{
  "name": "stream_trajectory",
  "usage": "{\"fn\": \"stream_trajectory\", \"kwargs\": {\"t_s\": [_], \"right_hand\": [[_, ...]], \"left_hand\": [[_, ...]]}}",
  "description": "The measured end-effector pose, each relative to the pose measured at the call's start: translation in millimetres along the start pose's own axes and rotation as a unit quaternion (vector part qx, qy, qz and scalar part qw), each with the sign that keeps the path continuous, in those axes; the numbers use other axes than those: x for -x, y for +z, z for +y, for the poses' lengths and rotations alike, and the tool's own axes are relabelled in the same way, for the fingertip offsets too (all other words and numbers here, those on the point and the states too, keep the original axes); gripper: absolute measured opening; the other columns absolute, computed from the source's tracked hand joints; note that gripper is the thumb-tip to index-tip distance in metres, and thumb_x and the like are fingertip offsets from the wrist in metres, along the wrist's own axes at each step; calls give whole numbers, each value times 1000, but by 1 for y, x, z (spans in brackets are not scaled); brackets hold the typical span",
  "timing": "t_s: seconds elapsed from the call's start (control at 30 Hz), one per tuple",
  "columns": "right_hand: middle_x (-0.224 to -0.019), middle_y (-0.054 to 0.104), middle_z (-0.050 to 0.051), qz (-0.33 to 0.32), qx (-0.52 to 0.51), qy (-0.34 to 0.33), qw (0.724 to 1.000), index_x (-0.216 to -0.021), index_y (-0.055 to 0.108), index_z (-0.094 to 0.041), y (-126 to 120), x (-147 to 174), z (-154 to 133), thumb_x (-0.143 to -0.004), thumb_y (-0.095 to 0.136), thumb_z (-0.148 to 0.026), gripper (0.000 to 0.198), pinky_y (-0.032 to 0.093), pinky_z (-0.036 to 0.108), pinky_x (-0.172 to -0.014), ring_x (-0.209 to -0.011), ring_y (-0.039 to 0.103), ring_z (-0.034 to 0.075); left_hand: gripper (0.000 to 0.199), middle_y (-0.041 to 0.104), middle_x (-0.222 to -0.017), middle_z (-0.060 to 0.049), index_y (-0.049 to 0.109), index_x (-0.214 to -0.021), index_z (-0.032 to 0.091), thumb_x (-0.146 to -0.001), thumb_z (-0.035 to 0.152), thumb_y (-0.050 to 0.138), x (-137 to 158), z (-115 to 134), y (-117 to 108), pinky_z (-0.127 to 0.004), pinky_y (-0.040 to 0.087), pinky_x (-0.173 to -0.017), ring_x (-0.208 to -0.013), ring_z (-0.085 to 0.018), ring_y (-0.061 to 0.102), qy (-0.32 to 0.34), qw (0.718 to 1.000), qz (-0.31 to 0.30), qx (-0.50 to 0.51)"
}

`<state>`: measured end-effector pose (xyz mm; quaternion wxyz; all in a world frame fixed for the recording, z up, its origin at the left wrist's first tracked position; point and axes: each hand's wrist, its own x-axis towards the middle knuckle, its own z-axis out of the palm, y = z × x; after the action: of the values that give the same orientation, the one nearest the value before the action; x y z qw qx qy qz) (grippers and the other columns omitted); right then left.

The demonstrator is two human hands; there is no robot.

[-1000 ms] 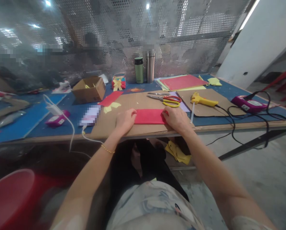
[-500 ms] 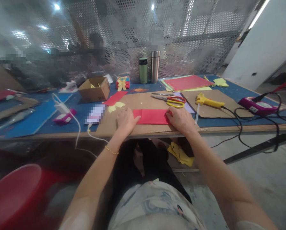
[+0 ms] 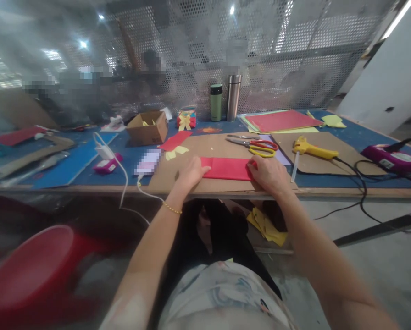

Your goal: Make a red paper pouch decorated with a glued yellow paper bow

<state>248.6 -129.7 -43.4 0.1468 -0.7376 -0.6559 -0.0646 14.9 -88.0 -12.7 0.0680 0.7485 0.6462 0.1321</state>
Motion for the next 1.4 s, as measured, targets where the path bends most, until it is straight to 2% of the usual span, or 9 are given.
{"fn": "stream_trajectory", "kwargs": {"t_s": [0.1,0.2,0.43,0.57,0.7,0.9,1.03,1.2,1.4], "right_hand": [[-106,79,15,2,2,-6,1000,-113,75,-22,0,1,0,-101,49,-32,31,43,34,-75,-99,72,30],[-105,78,16,7,3,-8,1000,-114,75,-21,1,0,0,-101,49,-31,31,43,35,-75,-100,71,31],[-104,78,15,5,-1,-8,1000,-112,75,-21,3,-1,1,-101,48,-33,31,40,34,-70,-97,71,31],[-104,78,15,-1,-1,-2,1000,-111,75,-21,2,0,1,-101,49,-33,31,40,34,-70,-96,71,30],[-106,78,16,-5,-5,-4,1000,-113,75,-20,-2,1,-2,-102,48,-33,32,41,34,-71,-98,71,30],[-106,78,15,-6,8,-9,1000,-114,75,-21,-3,2,-4,-103,48,-30,31,41,33,-70,-97,72,29],[-103,79,14,-3,8,-16,1000,-112,75,-21,-1,2,-3,-103,47,-31,31,41,34,-69,-94,73,30],[-104,79,15,11,2,-17,1000,-111,75,-22,1,1,-1,-103,48,-32,31,42,34,-70,-95,73,30],[-103,79,15,27,-48,-8,998,-120,71,-19,7,1,1,-102,52,-35,31,46,34,-77,-98,72,29]], "left_hand": [[43,74,-121,-25,74,-115,7,-97,46,68,0,7,-5,-42,54,-96,-120,-38,69,-5,999,-29,-41],[48,68,-132,-29,71,-123,3,-97,43,68,-1,11,-3,-44,51,-105,-131,-39,62,-7,998,7,-62],[33,66,-135,-30,75,-110,8,-95,37,71,-7,2,11,-51,49,-106,-134,-43,58,27,999,24,-24],[28,68,-130,-29,73,-107,11,-92,33,74,-11,-5,16,-53,50,-104,-127,-42,62,23,999,38,23],[19,74,-111,-23,71,-87,16,-86,34,77,-17,-10,18,-50,52,-96,-118,-40,66,29,997,44,47],[34,68,-77,-11,53,-59,22,-76,29,81,-22,-14,15,-40,49,-79,-95,-34,69,12,993,44,113],[33,64,-72,-6,49,-60,23,-72,24,80,-23,-15,19,-36,45,-73,-83,-28,65,9,987,66,145],[26,60,-74,-2,49,-65,22,-82,25,69,-24,-18,27,-32,43,-70,-74,-20,56,15,971,103,214],[21,55,-71,2,52,-68,20,-80,26,68,-23,-26,34,-28,43,-69,-72,-15,51,42,926,136,350]]}}
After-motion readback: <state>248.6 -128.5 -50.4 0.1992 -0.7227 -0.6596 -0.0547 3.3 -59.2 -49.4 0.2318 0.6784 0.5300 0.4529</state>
